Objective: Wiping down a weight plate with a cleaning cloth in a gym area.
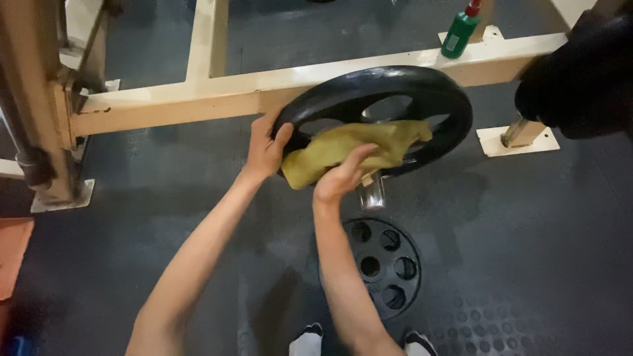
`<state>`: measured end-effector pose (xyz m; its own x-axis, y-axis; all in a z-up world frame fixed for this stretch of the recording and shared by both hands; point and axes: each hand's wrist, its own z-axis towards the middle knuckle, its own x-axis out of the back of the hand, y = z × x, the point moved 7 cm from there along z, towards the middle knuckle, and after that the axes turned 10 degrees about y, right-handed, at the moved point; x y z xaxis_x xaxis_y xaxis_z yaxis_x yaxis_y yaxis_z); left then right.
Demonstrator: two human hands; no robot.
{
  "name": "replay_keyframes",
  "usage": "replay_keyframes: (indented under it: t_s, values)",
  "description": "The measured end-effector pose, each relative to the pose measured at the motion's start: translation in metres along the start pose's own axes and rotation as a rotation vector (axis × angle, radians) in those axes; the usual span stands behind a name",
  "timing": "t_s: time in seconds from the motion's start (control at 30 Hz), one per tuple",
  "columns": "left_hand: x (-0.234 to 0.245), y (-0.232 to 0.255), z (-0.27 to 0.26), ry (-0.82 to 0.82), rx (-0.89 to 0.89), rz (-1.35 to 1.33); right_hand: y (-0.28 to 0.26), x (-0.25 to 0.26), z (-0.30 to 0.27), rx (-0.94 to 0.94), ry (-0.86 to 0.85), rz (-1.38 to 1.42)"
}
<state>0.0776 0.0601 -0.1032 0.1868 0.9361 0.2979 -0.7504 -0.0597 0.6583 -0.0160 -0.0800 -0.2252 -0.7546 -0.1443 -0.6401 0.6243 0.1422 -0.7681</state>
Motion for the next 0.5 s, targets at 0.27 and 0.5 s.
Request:
replay_keyframes:
  t_s: [0.27,0.5]
  values:
    - [0.006,-0.072,-0.057,0.106,-0.106,0.228,0.029,0.02,0.014,0.055,0.0,-0.125]
    - [-0.005,-0.089,-0.088,0.121,0.024,-0.083,0.011,0.014,-0.017,0.046,-0.094,0.075]
